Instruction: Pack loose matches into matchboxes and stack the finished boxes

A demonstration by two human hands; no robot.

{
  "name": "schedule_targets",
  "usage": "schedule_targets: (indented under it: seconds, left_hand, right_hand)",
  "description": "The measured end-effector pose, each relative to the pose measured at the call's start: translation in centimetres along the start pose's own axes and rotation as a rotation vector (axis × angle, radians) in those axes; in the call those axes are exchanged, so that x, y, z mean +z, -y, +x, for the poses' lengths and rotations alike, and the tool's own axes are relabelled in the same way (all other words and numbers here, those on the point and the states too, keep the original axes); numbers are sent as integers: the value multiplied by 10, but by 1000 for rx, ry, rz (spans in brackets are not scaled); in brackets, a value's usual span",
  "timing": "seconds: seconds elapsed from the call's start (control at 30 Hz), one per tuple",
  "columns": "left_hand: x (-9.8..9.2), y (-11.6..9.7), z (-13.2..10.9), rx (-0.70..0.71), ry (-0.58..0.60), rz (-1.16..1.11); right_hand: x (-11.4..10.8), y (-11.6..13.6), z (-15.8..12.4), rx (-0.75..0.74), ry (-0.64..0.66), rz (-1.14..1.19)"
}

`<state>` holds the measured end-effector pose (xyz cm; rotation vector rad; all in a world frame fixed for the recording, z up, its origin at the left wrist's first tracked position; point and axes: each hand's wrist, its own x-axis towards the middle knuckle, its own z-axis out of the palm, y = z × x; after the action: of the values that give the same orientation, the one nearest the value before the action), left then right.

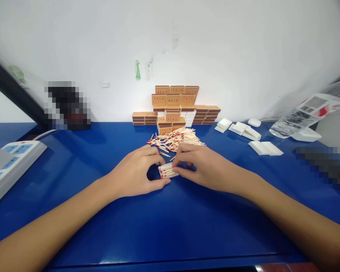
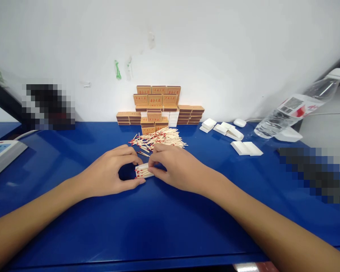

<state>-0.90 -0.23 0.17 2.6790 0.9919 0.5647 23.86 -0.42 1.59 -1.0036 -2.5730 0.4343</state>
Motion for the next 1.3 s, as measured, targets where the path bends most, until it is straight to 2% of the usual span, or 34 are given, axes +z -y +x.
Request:
schedule_targets:
  seconds: [0.3, 0.53, 0.7, 0.97, 1.1, 1.3]
  left_hand:
    - [0, 2, -1, 22, -31, -21]
    - [1, 5, 0, 8, -24, 7]
    - [1, 5, 0, -6, -13, 4]
    - [2, 5, 0, 11, -43, 13]
    - [3, 4, 0, 23, -45, 6]
    - [3, 1, -1, 64, -76, 1]
  right_hand:
    - [3, 0, 1, 34, 50, 30]
    - [-8, -3, -2, 53, 71, -1]
    - [-9, -2, -1, 83, 99, 17]
    - [-3, 1, 1, 15, 56, 48]
    - [0, 3, 1, 12, -2, 47]
    - [4, 3, 3, 2, -11, 14]
